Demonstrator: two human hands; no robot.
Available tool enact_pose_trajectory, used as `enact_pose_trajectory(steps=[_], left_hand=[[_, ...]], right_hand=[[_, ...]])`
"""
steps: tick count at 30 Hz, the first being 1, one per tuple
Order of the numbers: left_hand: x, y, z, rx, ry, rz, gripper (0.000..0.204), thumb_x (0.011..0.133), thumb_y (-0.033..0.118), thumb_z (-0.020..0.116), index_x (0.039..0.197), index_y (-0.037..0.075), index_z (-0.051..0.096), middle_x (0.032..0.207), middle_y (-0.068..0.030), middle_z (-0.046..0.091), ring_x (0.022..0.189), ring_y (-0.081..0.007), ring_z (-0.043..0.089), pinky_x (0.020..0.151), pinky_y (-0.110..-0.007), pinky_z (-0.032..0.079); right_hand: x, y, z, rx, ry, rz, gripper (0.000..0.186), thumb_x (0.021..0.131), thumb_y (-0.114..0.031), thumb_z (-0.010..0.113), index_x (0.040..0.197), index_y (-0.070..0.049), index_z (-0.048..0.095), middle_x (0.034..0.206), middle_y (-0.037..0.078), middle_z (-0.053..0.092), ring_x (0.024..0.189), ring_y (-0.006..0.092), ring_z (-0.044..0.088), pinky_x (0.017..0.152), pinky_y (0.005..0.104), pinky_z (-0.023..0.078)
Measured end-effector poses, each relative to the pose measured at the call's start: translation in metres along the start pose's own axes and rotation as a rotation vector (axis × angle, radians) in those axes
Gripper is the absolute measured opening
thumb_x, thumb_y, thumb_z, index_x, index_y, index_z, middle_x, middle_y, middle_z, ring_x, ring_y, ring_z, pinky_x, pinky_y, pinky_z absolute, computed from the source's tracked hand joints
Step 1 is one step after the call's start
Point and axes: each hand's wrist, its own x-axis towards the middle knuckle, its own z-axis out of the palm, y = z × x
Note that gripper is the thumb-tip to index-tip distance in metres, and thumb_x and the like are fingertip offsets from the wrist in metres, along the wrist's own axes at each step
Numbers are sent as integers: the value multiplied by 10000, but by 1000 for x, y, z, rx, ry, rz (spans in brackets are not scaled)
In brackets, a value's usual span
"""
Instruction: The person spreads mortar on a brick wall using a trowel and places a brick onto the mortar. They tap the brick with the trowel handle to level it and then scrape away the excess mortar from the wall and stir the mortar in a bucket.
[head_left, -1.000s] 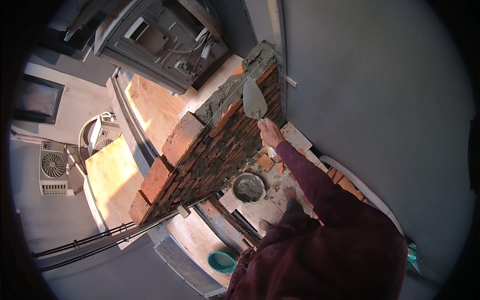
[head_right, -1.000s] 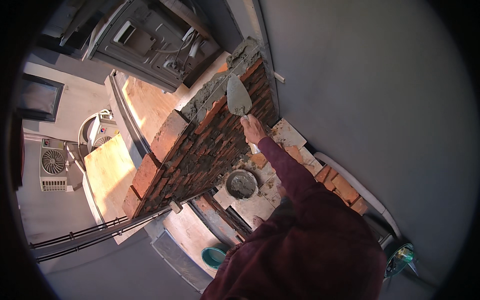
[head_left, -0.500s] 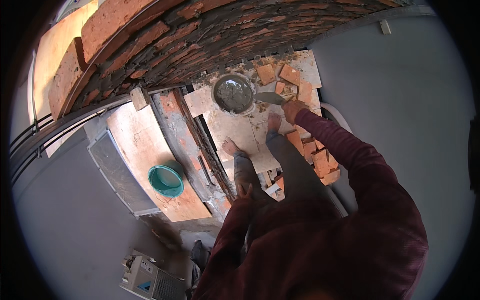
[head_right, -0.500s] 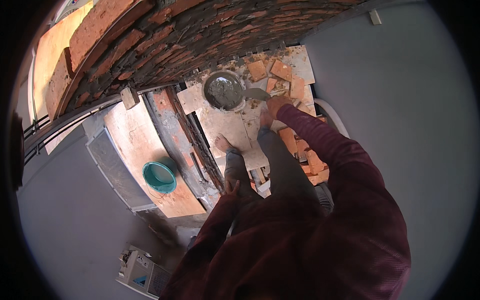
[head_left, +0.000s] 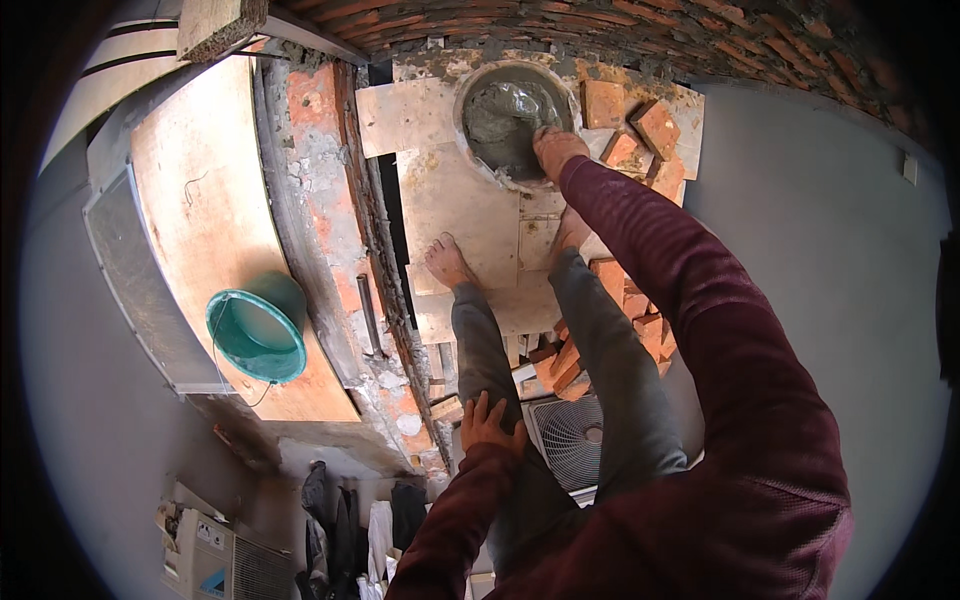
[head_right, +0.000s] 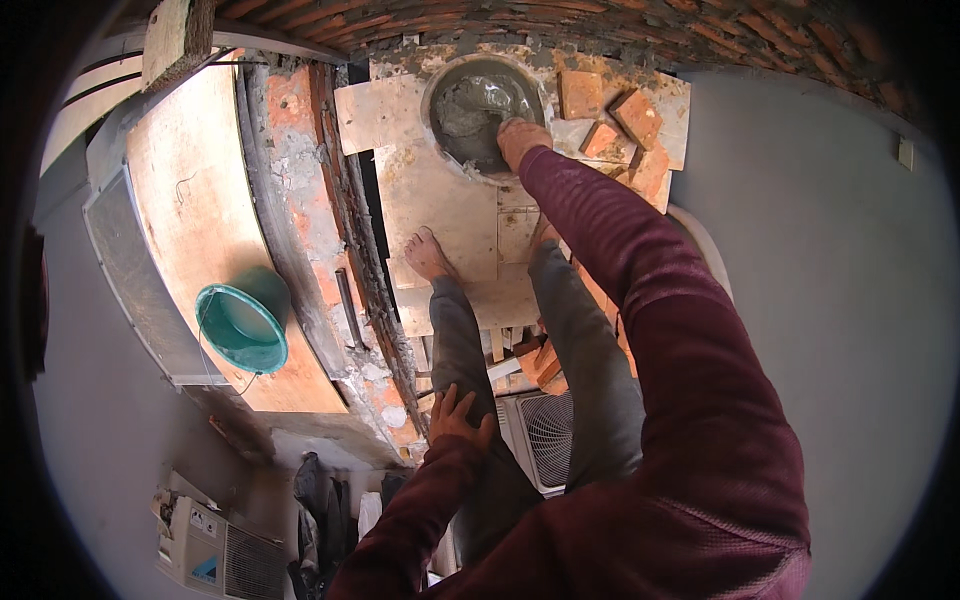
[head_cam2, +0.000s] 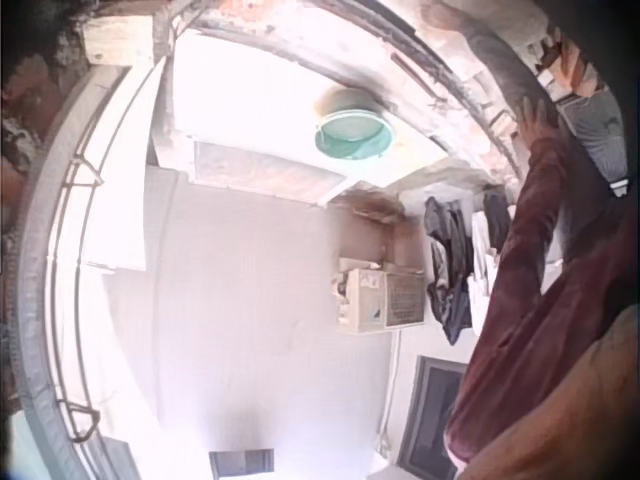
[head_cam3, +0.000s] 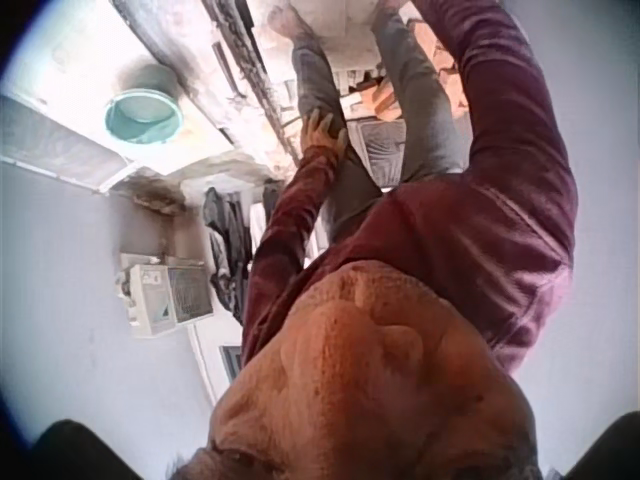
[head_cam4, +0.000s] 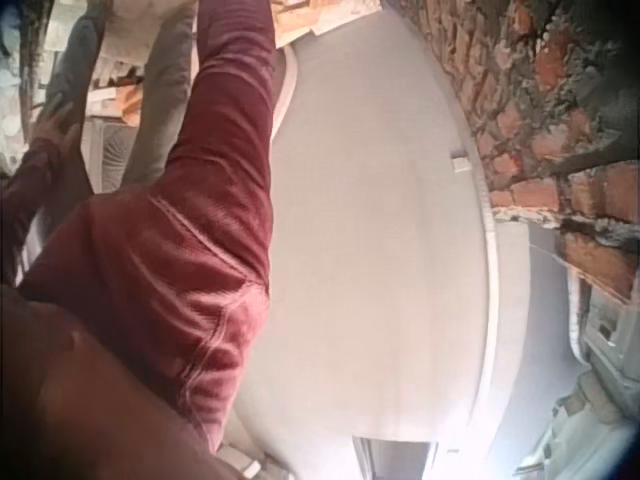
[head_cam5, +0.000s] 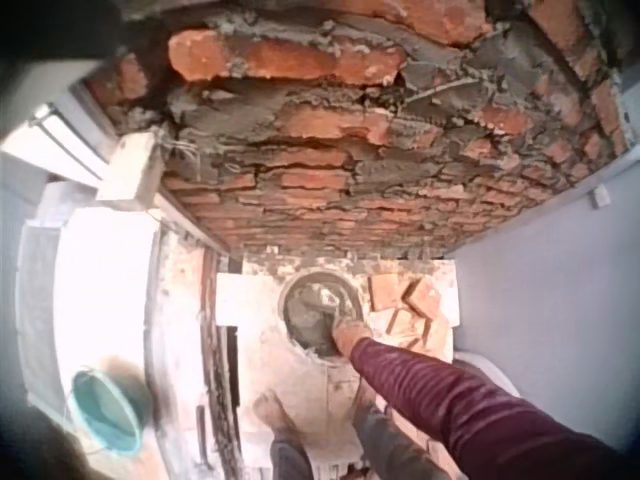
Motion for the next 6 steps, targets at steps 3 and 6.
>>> enact_pose_trajectory(steps=[3,6], left_hand=[[-2,-6,2,-38,32,-12,563,763,383,719,1273,157,642,1509,-149,415,1430,-388,294,1174,-473,250],[-1,-5,-5,-44,27,-5,562,762,379,720,1273,157,642,1509,-151,415,1431,-386,295,1173,-476,250]], right_hand=[[-21,14,-29,33,-161,-153,492,898,-238,600,1321,4,531,1303,154,614,1191,278,612,967,369,496],[-28,32,-32,228,-259,26,663,850,-378,663,1385,-37,471,1313,113,621,1211,279,597,1001,363,477]])
